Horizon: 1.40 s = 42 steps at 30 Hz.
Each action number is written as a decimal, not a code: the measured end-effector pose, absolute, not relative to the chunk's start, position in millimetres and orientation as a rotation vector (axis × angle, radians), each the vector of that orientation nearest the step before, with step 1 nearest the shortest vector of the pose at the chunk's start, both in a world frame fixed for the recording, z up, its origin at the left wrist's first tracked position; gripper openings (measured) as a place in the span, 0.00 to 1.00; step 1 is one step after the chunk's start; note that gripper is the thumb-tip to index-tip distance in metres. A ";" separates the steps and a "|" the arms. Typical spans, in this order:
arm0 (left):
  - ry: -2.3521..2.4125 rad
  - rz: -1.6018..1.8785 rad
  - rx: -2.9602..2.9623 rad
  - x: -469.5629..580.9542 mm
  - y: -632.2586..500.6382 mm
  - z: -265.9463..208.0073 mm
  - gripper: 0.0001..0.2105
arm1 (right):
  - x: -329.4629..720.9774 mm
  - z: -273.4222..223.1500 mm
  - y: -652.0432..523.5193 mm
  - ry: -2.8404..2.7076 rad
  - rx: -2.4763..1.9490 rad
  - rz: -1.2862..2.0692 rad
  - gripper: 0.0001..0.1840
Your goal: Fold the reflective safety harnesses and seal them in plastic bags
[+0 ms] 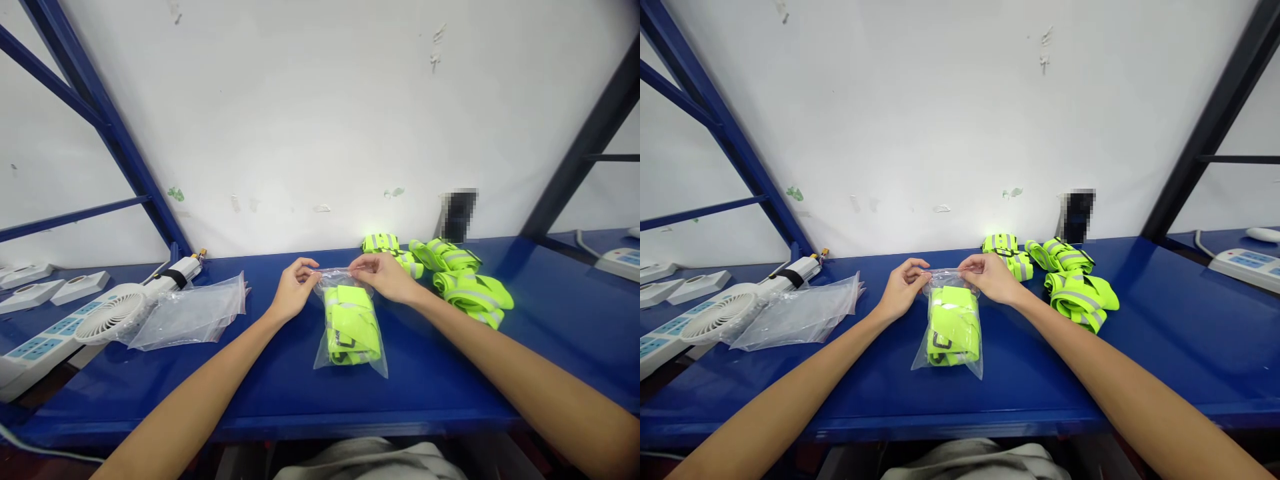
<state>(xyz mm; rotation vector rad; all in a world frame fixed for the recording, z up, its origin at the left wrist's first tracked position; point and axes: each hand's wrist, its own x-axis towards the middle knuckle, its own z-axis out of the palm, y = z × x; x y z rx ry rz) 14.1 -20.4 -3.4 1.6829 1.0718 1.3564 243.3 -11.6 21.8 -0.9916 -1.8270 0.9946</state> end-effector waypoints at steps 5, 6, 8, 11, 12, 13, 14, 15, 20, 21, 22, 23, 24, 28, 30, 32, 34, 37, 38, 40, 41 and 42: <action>1.101 1.366 1.763 14.3 -17.8 -8.2 0.13 | 250.5 19.6 -5.6 -1.914 -0.946 0.968 0.08; 1.096 1.364 1.754 14.2 -17.5 -8.6 0.14 | 251.1 20.3 -5.8 -1.926 -0.945 0.959 0.08; 1.089 1.339 1.700 13.8 -16.9 -8.9 0.17 | 251.3 22.5 -7.3 -1.935 -0.951 0.938 0.08; 1.112 1.252 1.618 12.3 -15.9 -8.7 0.16 | 249.9 25.9 -10.5 -1.924 -0.945 0.912 0.07; 1.122 1.228 1.620 11.7 -15.7 -8.6 0.14 | 249.5 26.8 -11.3 -1.915 -0.942 0.909 0.07; 1.127 1.215 1.636 11.3 -15.6 -8.5 0.14 | 249.3 27.6 -11.9 -1.906 -0.938 0.906 0.07; 1.125 1.216 1.661 10.9 -15.7 -8.5 0.15 | 249.5 28.3 -12.2 -1.901 -0.931 0.902 0.09; 1.121 1.223 1.688 10.9 -16.2 -8.5 0.15 | 250.0 28.7 -12.3 -1.909 -0.923 0.894 0.13; 1.118 1.173 1.856 16.4 -24.8 -8.4 0.14 | 254.1 30.3 -13.0 -2.203 -1.053 0.653 0.25; 1.117 1.147 1.897 18.5 -27.4 -8.0 0.14 | 254.2 30.8 -13.7 -2.254 -1.091 0.569 0.23; 1.113 1.123 1.942 20.7 -29.9 -7.2 0.14 | 253.8 31.3 -14.7 -2.289 -1.101 0.497 0.20; 1.108 1.103 1.994 22.9 -32.3 -6.2 0.14 | 253.0 31.9 -15.7 -2.311 -1.083 0.450 0.16; 1.100 1.089 2.051 24.8 -34.4 -4.9 0.13 | 251.8 32.4 -16.8 -2.328 -1.048 0.436 0.13; 1.067 1.075 2.242 29.2 -38.9 0.2 0.12 | 246.7 31.6 -18.5 -2.379 -0.952 0.670 0.11; 1.069 1.081 2.273 29.8 -39.2 1.4 0.11 | 244.7 28.6 -17.0 -2.356 -0.927 0.845 0.12; 1.089 1.090 2.275 30.1 -39.0 1.3 0.10 | 242.9 24.9 -14.7 -2.296 -0.909 0.974 0.12; 1.119 1.116 2.248 30.5 -39.0 0.4 0.09 | 241.1 22.3 -13.1 -2.216 -0.924 1.027 0.12; 1.143 1.145 2.197 30.8 -39.9 -0.5 0.09 | 238.2 22.8 -14.2 -2.135 -0.974 1.037 0.13; 1.143 1.143 2.181 30.9 -40.4 -0.4 0.10 | 237.2 24.0 -15.6 -2.123 -0.985 1.037 0.13; 1.135 1.121 2.156 30.7 -41.4 0.4 0.11 | 235.2 27.0 -19.1 -2.119 -0.989 1.035 0.12; 1.129 1.109 2.149 30.6 -41.7 0.9 0.11 | 234.3 28.3 -20.8 -2.117 -0.986 1.029 0.13; 1.121 1.095 2.148 30.4 -41.9 1.4 0.12 | 233.4 29.3 -22.3 -2.117 -0.982 1.022 0.13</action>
